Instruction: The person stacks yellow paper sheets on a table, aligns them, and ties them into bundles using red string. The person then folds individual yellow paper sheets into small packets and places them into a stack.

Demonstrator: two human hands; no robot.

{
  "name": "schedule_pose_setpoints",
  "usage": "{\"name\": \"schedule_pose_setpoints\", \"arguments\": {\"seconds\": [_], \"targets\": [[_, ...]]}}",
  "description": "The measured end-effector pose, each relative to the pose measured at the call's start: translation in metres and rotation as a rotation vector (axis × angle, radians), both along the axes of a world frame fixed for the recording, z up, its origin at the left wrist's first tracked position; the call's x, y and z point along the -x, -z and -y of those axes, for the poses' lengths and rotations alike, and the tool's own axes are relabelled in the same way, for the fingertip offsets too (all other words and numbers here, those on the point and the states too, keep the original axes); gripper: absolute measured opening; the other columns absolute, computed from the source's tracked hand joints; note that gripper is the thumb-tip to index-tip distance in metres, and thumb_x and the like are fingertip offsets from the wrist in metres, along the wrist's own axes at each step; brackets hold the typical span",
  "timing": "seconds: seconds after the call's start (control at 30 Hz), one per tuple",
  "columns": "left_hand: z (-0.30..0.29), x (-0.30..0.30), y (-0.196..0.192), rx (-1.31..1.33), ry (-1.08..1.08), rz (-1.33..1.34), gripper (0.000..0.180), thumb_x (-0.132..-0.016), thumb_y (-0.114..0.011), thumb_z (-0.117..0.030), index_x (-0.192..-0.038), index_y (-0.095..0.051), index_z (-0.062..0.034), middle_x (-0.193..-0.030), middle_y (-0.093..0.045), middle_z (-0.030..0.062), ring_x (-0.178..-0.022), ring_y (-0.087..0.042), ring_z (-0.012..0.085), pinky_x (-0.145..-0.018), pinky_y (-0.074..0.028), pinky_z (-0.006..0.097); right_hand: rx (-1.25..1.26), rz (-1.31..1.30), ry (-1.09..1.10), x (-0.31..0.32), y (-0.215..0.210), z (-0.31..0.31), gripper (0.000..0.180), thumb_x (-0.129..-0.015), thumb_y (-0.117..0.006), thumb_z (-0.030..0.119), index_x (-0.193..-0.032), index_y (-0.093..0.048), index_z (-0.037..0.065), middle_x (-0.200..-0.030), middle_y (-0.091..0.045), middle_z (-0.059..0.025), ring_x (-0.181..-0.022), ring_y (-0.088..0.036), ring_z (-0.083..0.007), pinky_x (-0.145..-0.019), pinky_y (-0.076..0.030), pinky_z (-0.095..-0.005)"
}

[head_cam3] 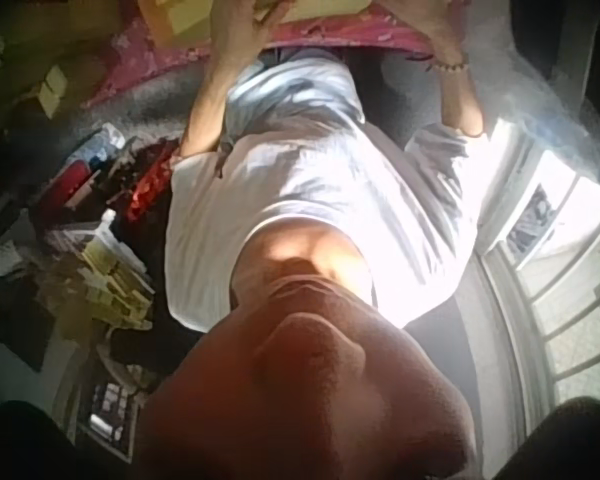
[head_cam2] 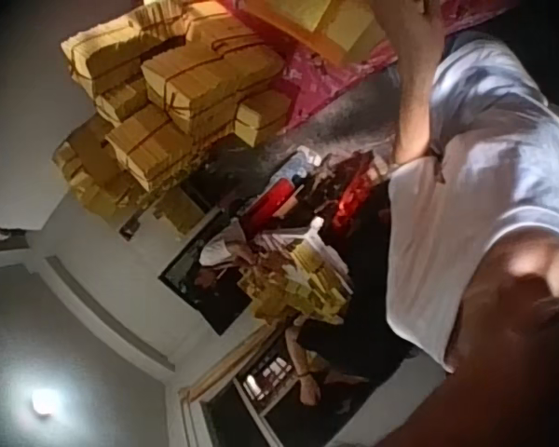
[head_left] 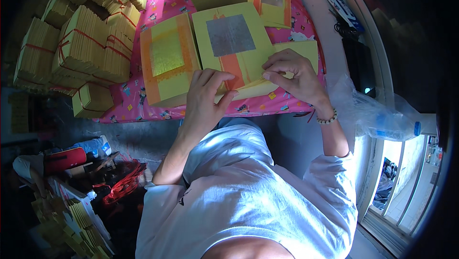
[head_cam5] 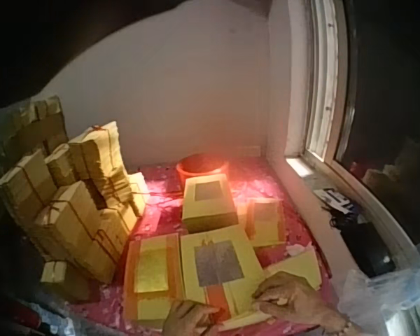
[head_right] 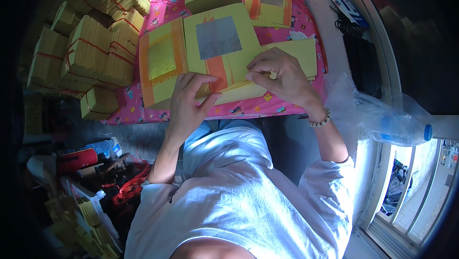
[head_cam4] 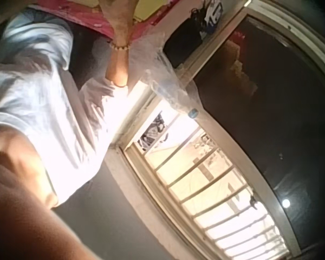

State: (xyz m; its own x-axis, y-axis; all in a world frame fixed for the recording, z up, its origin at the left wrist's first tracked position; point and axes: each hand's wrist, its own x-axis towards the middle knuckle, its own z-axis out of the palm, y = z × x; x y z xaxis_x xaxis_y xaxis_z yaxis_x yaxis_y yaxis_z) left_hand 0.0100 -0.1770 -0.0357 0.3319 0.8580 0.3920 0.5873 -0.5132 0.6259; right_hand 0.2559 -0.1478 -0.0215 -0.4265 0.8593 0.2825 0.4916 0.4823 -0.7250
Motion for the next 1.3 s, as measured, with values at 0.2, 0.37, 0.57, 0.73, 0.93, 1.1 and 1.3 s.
{"name": "schedule_pose_setpoints", "arguments": {"seconds": [0.2, 0.37, 0.57, 0.73, 0.93, 1.1, 1.3], "targets": [[0.0, 0.0, 0.0, 0.012, 0.003, -0.004, 0.031, -0.071, -0.076, -0.011, -0.098, -0.062, -0.0071, -0.093, -0.06, 0.0078, -0.09, -0.053, 0.0281, -0.078, -0.043, 0.037, 0.003, 0.016, 0.021, 0.0, -0.001, 0.001, 0.006, -0.077, -0.072, 0.006, -0.081, -0.071, 0.002, -0.087, -0.068, -0.0068, -0.085, -0.062, -0.0193, -0.072, -0.049, -0.0308], [-0.001, 0.0, -0.004, 0.014, 0.011, -0.041, 0.034, -0.07, -0.077, -0.014, -0.099, -0.061, -0.0063, -0.093, -0.059, 0.0083, -0.089, -0.053, 0.0279, -0.077, -0.044, 0.037, -0.007, 0.028, 0.017, 0.001, -0.004, 0.001, 0.007, -0.077, -0.072, 0.006, -0.083, -0.07, 0.002, -0.085, -0.069, -0.0072, -0.083, -0.063, -0.0198, -0.072, -0.049, -0.0309], [-0.015, -0.012, -0.022, -0.086, 0.06, -0.167, 0.032, -0.074, -0.073, -0.018, -0.101, -0.059, -0.0065, -0.089, -0.055, 0.0086, -0.082, -0.051, 0.0286, -0.072, -0.044, 0.038, -0.141, -0.014, 0.048, 0.007, -0.016, -0.004, 0.008, -0.076, -0.073, 0.01, -0.079, -0.069, 0.004, -0.08, -0.067, -0.0076, -0.077, -0.064, -0.023, -0.071, -0.049, -0.0324], [-0.03, -0.013, -0.02, -0.196, 0.047, -0.277, 0.022, -0.079, -0.064, -0.01, -0.1, -0.059, -0.0052, -0.088, -0.056, 0.0084, -0.081, -0.052, 0.0285, -0.068, -0.045, 0.038, -0.128, -0.164, 0.12, 0.009, -0.023, -0.007, 0.034, -0.076, -0.075, 0.014, -0.106, -0.063, 0.005, -0.113, -0.059, -0.0107, -0.102, -0.059, -0.0221, -0.084, -0.047, -0.0336], [-0.038, 0.003, -0.043, -0.209, -0.053, 0.137, 0.013, -0.084, -0.058, -0.006, -0.096, -0.06, -0.0018, -0.082, -0.057, 0.0134, -0.073, -0.051, 0.0329, -0.066, -0.045, 0.038, 0.212, -0.721, 0.113, 0.014, 0.003, -0.025, 0.096, -0.069, -0.083, 0.022, -0.143, -0.025, 0.005, -0.145, -0.029, -0.0131, -0.129, -0.039, -0.0241, -0.103, -0.036, -0.0397], [-0.031, 0.005, -0.037, 0.266, 0.273, 0.711, 0.025, -0.095, -0.055, -0.017, -0.111, -0.058, 0.0023, -0.092, -0.063, 0.004, -0.09, -0.055, 0.0071, -0.078, -0.044, 0.023, 0.19, -0.752, -0.103, 0.025, 0.006, -0.035, 0.103, -0.065, -0.086, 0.018, -0.144, -0.021, 0.004, -0.146, -0.03, -0.0117, -0.134, -0.034, -0.0245, -0.109, -0.028, -0.0399], [-0.06, -0.005, 0.007, 0.109, 0.306, 0.692, 0.046, -0.093, -0.057, -0.016, -0.132, -0.041, 0.0019, -0.118, -0.054, 0.009, -0.11, -0.05, 0.0134, -0.093, -0.039, 0.028, 0.319, -0.549, -0.09, 0.035, -0.012, -0.019, 0.076, -0.068, -0.082, 0.009, -0.133, -0.042, 0.003, -0.123, -0.056, -0.0072, -0.115, -0.051, -0.0149, -0.097, -0.042, -0.033]]}}
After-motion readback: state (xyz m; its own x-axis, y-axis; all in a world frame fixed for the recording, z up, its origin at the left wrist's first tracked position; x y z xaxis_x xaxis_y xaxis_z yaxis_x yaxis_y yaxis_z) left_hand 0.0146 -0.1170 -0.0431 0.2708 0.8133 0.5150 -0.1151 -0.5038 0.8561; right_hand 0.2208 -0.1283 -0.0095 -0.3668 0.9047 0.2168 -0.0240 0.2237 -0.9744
